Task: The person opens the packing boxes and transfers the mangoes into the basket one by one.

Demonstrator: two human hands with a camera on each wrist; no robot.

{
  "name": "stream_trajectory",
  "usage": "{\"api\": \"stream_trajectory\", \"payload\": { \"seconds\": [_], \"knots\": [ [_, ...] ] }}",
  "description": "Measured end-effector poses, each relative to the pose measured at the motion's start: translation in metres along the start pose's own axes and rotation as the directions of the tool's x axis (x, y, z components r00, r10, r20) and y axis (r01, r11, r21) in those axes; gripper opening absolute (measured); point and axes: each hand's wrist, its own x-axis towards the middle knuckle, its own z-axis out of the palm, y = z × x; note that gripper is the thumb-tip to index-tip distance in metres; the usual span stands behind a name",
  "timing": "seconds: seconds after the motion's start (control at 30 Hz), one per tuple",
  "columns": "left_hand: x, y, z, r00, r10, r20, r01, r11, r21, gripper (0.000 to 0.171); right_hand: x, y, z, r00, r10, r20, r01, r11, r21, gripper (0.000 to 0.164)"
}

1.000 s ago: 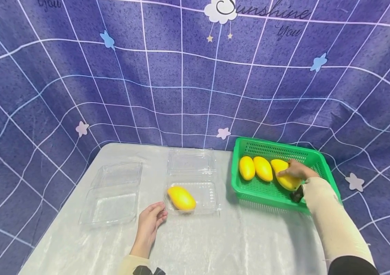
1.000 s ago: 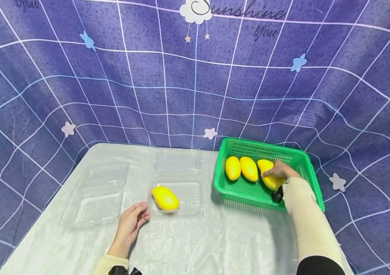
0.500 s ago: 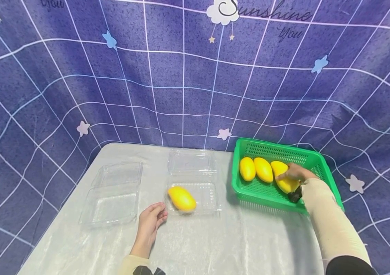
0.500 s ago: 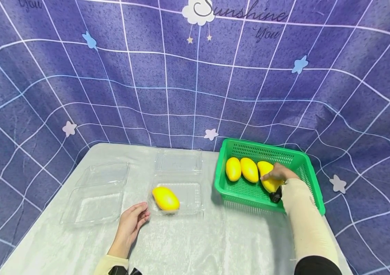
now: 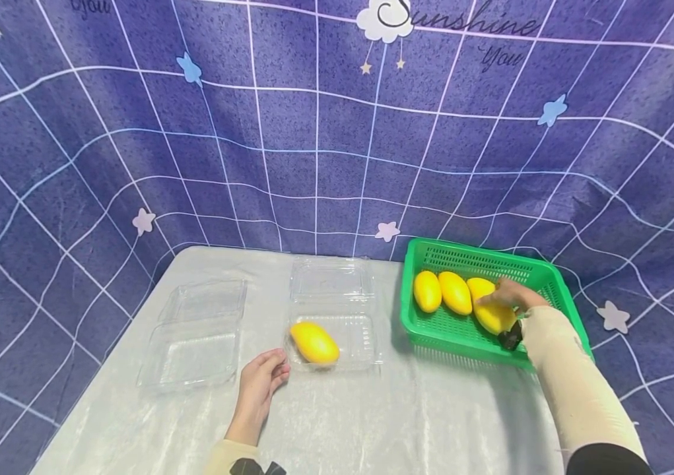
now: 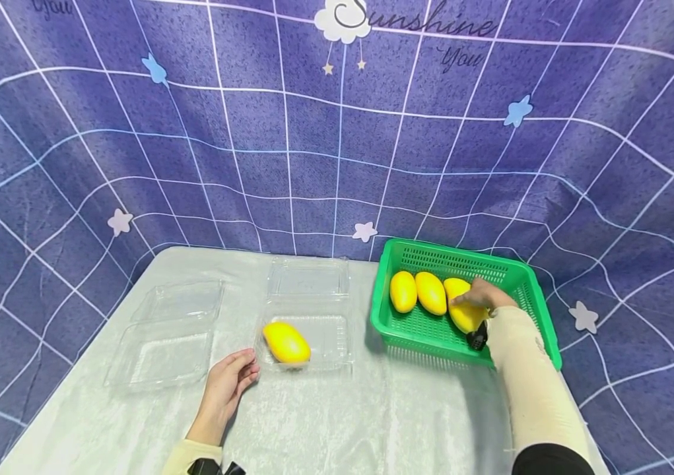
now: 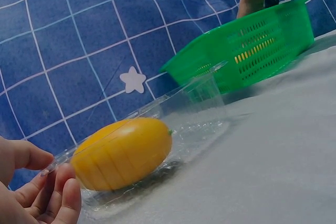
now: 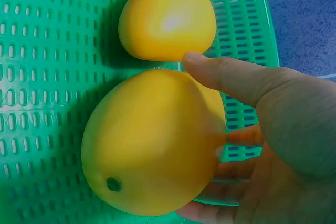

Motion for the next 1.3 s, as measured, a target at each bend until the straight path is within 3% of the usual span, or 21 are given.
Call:
{"api": "stream_trajectory", "payload": {
  "seconds": [0.5,1.03,1.3],
  "knots": [
    [-0.001,0.001,0.001,1.000,-0.006,-0.003,0.006,1.000,-0.003,0.037,-0.002,-0.005,-0.008,0.999,-0.005,0.039,0.006,1.000,-0.029,0.095],
    [0.001,0.001,0.002,1.000,-0.006,-0.011,0.006,1.000,0.003,0.038,-0.010,-0.018,-0.014,0.997,-0.062,-0.040,0.059,0.997,-0.056,0.089],
    [0.001,0.000,0.001,1.000,0.001,-0.007,-0.001,1.000,0.000,0.038,-0.013,-0.029,-0.016,0.993,-0.086,-0.078,0.079,0.993,-0.090,0.094]
  ]
}}
